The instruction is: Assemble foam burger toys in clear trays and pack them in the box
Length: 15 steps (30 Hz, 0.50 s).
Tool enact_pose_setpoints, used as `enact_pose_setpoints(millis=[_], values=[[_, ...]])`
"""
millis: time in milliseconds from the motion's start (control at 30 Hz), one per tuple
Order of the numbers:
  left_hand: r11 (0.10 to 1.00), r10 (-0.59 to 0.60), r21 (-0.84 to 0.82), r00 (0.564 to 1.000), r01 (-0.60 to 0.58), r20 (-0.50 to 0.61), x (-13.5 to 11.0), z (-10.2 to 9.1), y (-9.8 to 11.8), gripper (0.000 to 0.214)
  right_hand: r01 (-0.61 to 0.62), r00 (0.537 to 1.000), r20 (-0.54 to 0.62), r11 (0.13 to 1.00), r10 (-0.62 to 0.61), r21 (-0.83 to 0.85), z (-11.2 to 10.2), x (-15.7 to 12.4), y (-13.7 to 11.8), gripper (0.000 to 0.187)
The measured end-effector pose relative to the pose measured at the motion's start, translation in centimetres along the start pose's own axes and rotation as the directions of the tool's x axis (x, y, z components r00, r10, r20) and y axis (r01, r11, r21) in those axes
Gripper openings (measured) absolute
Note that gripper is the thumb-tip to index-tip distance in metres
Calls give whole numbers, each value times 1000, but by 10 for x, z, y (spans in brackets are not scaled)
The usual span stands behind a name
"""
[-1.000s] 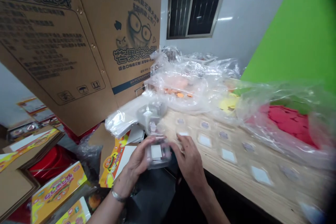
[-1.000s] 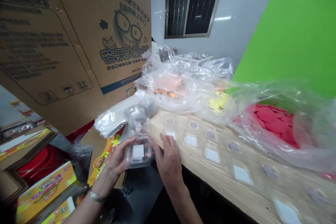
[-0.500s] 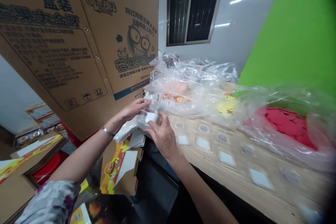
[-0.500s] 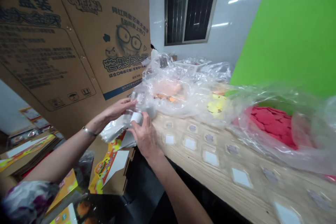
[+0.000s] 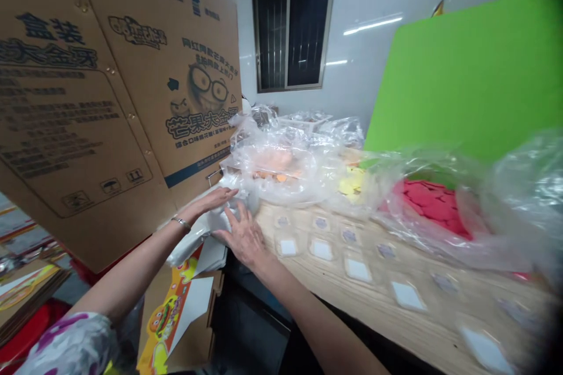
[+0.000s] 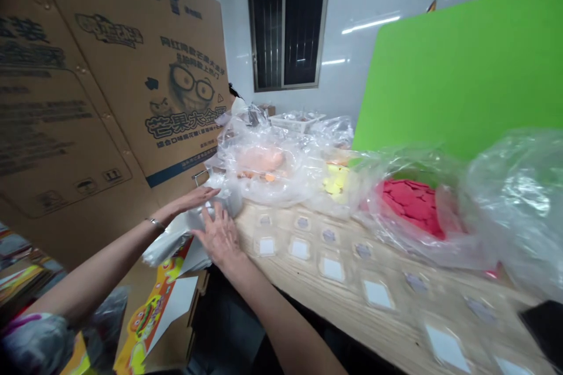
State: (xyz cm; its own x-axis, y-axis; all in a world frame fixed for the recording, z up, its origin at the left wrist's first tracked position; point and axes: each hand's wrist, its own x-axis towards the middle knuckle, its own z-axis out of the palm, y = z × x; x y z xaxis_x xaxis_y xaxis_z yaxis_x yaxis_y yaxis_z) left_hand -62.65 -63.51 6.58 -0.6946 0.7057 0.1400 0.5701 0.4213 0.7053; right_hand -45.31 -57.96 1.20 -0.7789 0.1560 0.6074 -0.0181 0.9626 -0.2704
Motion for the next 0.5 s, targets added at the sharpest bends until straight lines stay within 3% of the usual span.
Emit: enact_pose_setpoints(millis=[133,233,367,500], values=[[946,114,310,993,-98,-35,1,-1,15,45,-19,1000,20,998,20,-54,-40,-1,39,35],[876,220,418,971,-241,98,8,11,42,39,-129,986,77,974,145,-188,-67,20,93,27],[806,258,451,913,-384,317,29,57,85,29,-246,932,182,915,314,-319,-88,68,170,30],[802,125,510,923,-309,363,56,122,118,56,-366,836,205,795,509,-483,-107,114,231,42]])
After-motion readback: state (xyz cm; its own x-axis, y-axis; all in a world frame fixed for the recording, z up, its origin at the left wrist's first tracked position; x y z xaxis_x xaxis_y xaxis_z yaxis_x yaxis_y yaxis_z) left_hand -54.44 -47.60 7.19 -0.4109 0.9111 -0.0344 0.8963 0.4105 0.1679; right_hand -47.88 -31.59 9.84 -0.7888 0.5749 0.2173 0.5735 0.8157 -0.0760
